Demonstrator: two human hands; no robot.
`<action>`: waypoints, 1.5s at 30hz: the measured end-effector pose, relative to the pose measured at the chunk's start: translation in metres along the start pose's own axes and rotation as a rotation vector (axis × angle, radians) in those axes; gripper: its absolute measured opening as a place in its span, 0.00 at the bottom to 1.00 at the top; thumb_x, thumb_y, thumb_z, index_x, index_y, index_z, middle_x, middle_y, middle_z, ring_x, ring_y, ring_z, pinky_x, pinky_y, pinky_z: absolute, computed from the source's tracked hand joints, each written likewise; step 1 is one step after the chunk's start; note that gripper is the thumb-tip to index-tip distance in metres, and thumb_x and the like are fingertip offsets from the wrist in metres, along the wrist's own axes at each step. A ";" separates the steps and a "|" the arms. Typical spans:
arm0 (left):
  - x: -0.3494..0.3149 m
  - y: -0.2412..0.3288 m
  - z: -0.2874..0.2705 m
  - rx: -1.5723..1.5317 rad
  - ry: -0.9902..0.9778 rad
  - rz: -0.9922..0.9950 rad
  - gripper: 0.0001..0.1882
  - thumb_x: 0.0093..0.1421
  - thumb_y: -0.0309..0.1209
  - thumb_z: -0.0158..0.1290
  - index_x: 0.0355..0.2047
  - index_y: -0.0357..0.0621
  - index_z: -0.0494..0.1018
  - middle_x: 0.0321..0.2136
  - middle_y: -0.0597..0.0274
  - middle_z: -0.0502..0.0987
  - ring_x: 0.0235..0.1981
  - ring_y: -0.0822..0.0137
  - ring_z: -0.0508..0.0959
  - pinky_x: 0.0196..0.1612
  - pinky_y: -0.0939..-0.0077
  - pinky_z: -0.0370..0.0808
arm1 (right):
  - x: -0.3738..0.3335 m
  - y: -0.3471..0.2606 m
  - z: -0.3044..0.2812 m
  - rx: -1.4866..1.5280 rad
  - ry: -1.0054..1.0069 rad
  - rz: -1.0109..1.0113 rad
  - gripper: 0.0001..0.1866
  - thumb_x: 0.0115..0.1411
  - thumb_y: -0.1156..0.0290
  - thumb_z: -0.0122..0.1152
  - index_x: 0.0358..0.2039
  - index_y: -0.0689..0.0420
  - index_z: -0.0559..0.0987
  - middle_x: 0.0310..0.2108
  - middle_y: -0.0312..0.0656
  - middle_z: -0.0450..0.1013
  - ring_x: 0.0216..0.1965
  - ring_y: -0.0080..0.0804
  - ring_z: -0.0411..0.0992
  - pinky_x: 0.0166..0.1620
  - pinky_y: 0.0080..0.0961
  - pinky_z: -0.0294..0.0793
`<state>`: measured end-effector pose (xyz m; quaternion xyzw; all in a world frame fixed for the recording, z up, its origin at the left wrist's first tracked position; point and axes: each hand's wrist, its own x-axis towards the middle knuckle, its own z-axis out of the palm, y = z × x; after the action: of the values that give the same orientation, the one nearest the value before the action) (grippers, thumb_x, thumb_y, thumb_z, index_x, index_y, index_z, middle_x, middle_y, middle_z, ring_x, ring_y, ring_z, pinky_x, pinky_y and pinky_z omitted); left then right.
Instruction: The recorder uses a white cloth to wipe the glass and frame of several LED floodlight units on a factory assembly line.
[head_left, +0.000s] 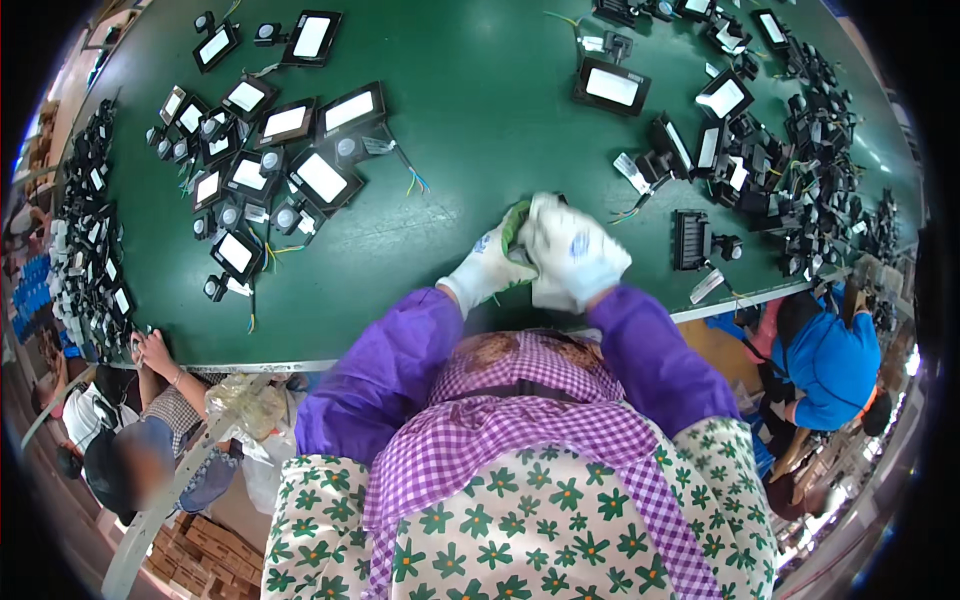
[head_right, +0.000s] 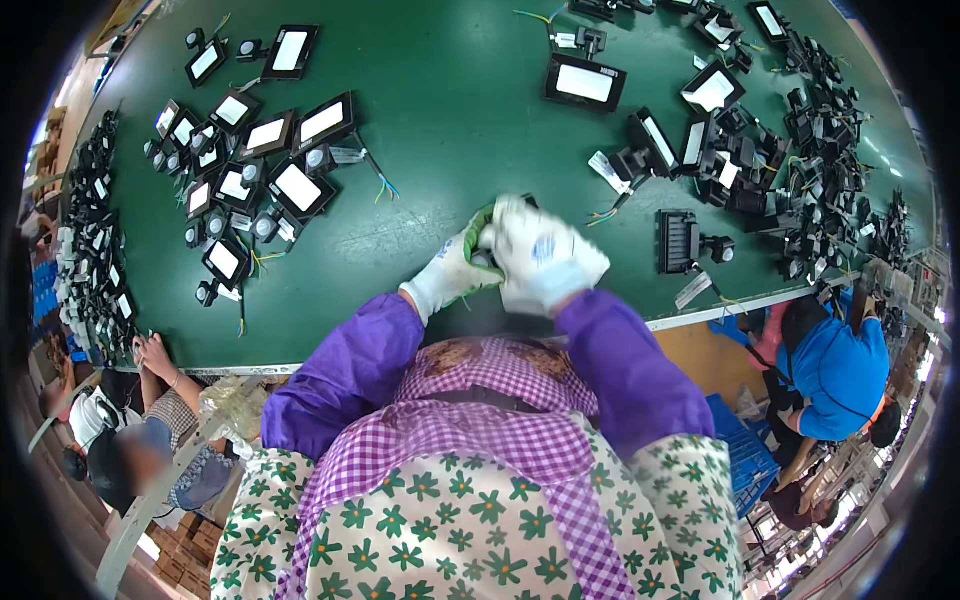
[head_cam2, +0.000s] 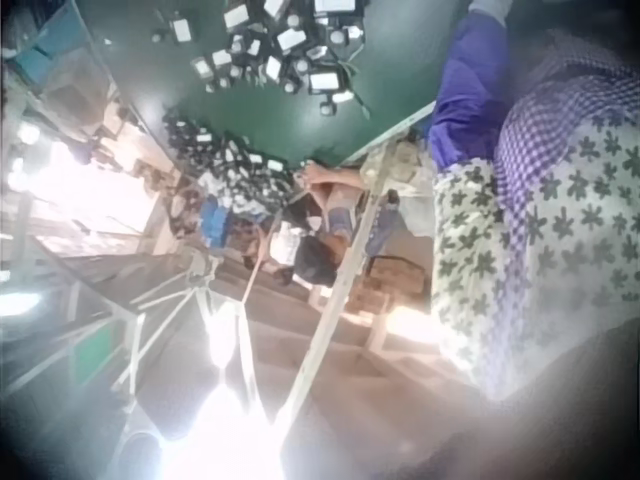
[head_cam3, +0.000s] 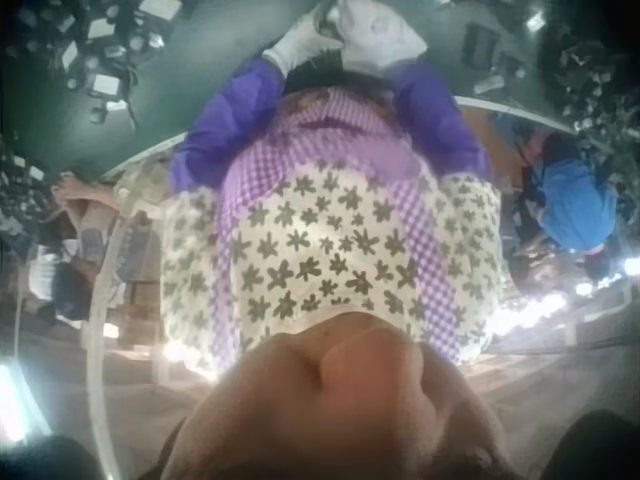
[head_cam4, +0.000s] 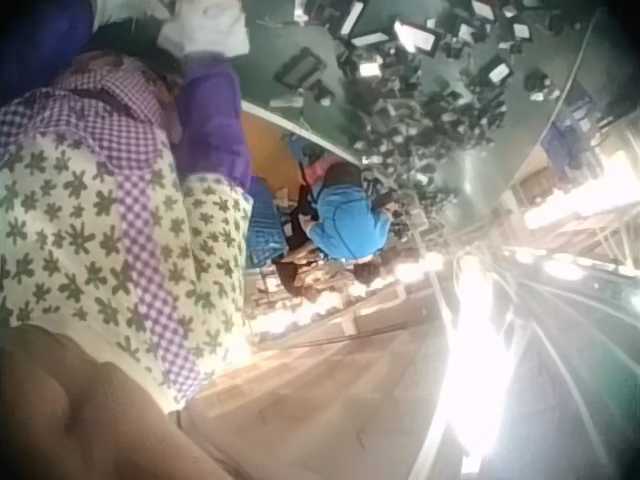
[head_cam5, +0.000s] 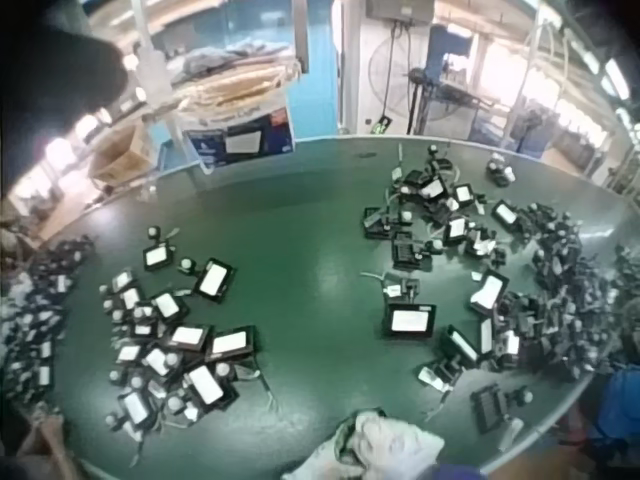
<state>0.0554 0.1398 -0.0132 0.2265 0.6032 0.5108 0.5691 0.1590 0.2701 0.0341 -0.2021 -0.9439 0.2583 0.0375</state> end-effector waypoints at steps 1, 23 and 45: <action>-0.001 -0.003 0.002 -0.002 0.003 -0.004 0.49 0.41 0.21 0.67 0.65 0.42 0.58 0.55 0.55 0.72 0.55 0.62 0.73 0.56 0.70 0.72 | 0.025 -0.006 -0.006 0.019 0.053 0.138 0.11 0.62 0.65 0.55 0.40 0.57 0.74 0.32 0.51 0.75 0.37 0.54 0.75 0.41 0.44 0.74; 0.003 0.012 0.000 0.064 -0.026 -0.163 0.49 0.43 0.22 0.64 0.67 0.44 0.56 0.48 0.60 0.76 0.43 0.70 0.76 0.43 0.74 0.77 | -0.032 0.038 0.012 -0.036 -0.098 0.375 0.15 0.60 0.62 0.60 0.43 0.54 0.74 0.42 0.48 0.77 0.42 0.52 0.76 0.45 0.43 0.75; -0.003 -0.016 -0.007 -0.180 0.168 -0.036 0.48 0.49 0.17 0.62 0.69 0.44 0.52 0.45 0.59 0.76 0.35 0.74 0.76 0.28 0.80 0.74 | -0.024 0.133 -0.017 0.421 0.377 0.715 0.20 0.66 0.58 0.55 0.52 0.58 0.76 0.42 0.51 0.79 0.43 0.43 0.78 0.46 0.33 0.74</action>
<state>0.0553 0.1285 -0.0272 0.1200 0.6044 0.5699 0.5437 0.2318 0.3729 -0.0170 -0.5469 -0.7184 0.3999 0.1574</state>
